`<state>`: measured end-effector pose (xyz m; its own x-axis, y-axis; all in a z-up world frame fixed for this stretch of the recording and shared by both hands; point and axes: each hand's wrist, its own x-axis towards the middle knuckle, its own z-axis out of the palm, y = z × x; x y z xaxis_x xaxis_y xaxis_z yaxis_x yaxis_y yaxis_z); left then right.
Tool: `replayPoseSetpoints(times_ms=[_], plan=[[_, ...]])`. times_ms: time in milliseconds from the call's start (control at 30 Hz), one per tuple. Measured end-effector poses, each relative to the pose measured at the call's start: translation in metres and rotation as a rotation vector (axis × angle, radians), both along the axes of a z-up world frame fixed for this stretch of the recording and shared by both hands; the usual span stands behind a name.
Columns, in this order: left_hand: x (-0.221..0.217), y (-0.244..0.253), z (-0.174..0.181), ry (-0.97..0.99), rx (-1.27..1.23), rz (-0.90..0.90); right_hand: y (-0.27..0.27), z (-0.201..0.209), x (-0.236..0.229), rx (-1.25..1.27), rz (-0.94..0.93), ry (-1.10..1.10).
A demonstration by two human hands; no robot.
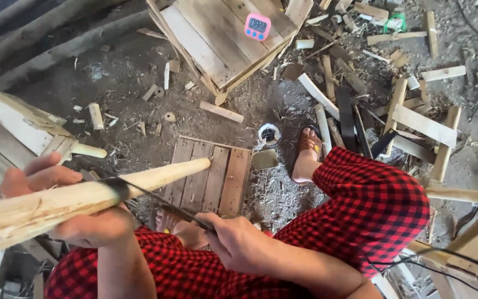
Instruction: Shaving a wooden pole with a billhook and smoothing it with sandpaper while sitting on a workshop floor.
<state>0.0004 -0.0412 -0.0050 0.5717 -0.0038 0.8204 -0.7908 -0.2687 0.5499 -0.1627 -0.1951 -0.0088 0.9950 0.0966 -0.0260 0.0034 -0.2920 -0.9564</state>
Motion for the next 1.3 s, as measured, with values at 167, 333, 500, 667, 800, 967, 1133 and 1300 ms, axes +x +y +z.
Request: replayPoseSetpoints(times_ms=[167, 333, 500, 667, 800, 967, 1133, 1300], plan=[[0.001, -0.002, 0.001, 0.015, -0.103, -0.047, -0.007, -0.118, 0.038, -0.206, 0.009, 0.557], [0.007, -0.015, 0.017, -0.126, 0.081, -0.006, -0.004, -0.112, 0.026, -0.154, -0.048, 0.345], [0.000, -0.016, 0.020, -0.128, 0.203, 0.039, -0.004, 0.022, -0.002, -0.002, 0.041, -0.036], [-0.003, -0.021, 0.010, 0.009, -0.018, -0.313, -0.002, -0.013, 0.009, -0.028, 0.048, 0.101], [-0.004, -0.011, 0.008, 0.022, 0.016, -0.330, -0.010, -0.113, 0.025, -0.164, -0.024, 0.308], [-0.001, -0.018, 0.031, -0.080, 0.219, -0.210, -0.006, -0.070, 0.024, -0.222, -0.027, 0.378], [-0.003, -0.017, 0.034, -0.069, 0.261, -0.194, -0.008, 0.020, -0.010, 0.050, -0.009, -0.044], [-0.002, -0.006, 0.014, 0.102, 0.124, -0.383, -0.006, -0.102, 0.022, -0.224, 0.006, 0.080]])
